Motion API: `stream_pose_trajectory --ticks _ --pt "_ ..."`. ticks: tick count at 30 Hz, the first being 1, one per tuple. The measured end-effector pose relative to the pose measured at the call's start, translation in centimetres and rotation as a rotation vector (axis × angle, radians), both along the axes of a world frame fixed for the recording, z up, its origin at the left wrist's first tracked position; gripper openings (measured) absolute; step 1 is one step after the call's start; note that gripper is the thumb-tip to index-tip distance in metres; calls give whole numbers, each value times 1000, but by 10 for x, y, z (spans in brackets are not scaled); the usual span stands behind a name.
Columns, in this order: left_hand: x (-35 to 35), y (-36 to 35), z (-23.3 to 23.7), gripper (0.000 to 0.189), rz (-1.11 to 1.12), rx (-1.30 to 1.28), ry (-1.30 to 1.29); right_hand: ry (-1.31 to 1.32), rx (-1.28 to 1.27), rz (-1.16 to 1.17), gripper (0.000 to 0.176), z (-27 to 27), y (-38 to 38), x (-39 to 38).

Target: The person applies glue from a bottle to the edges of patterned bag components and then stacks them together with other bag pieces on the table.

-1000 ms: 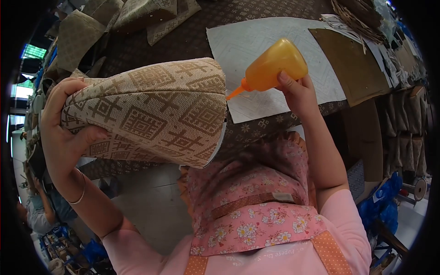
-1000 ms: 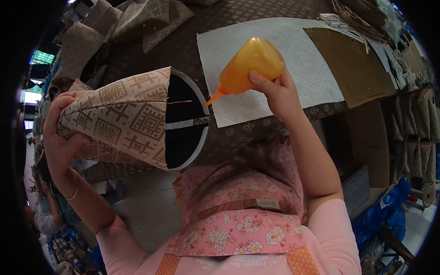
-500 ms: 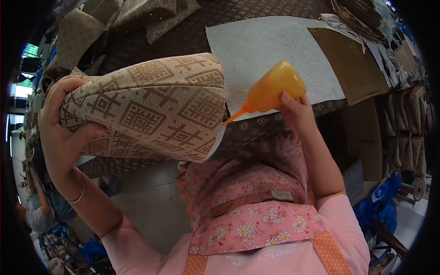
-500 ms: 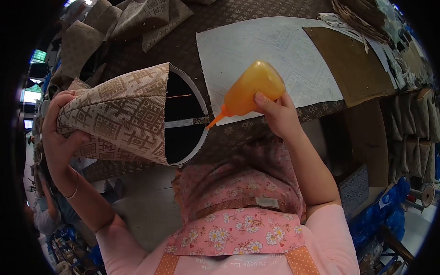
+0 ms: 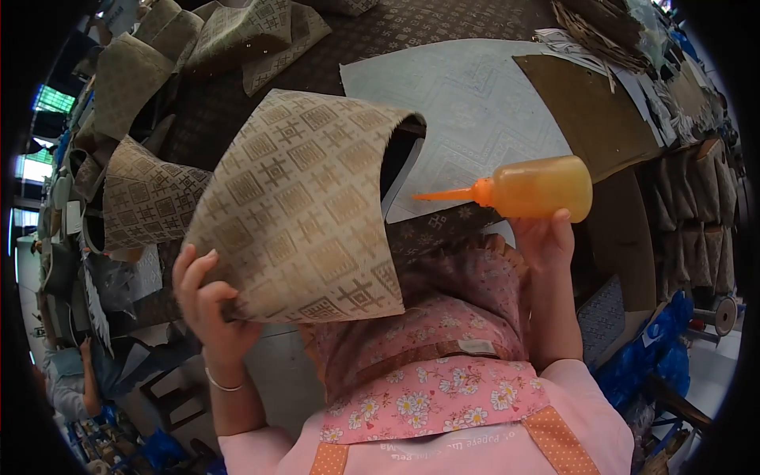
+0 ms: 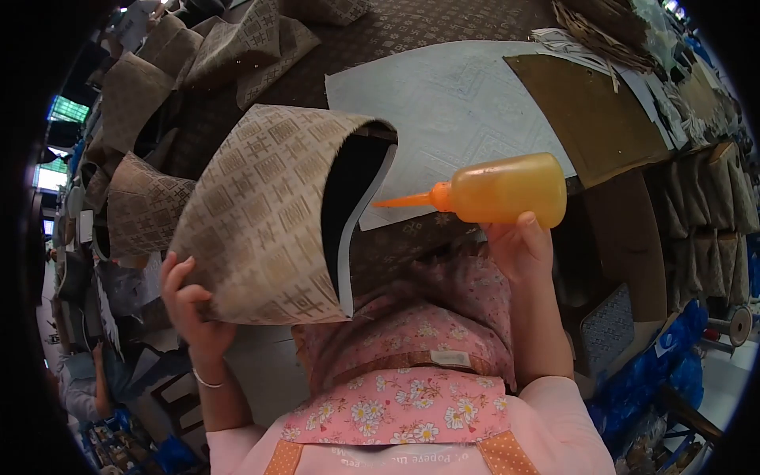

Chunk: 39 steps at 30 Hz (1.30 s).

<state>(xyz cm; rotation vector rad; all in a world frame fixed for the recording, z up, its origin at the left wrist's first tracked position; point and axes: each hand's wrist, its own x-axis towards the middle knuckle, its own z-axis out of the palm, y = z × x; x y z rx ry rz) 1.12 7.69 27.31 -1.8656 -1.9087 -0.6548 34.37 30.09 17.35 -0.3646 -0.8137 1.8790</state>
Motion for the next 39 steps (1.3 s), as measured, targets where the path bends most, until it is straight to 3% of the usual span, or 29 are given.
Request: stream_pose_trajectory --ticks 4,9,15,19,21,27,39 --pt "10 -17 -82 36 162 -86 -5 -189 99 -140 79 1 -5 12" --pt "10 -18 -87 39 215 -48 -95 -508 302 -438 90 -17 2 3" --pt "8 -15 -87 44 202 -59 -78 -655 568 -543 86 -13 1 -22" --pt "7 -15 -85 47 207 -40 -89 -687 526 -535 83 -25 5 -21" --pt "6 -15 -82 48 213 -45 -85 -635 345 -564 73 -29 6 -24" --pt "5 -13 -83 49 206 -40 -79 -531 110 -457 51 -38 11 -28" --pt "6 -13 -83 50 207 -40 -64 -437 -59 34 46 -20 3 -34"
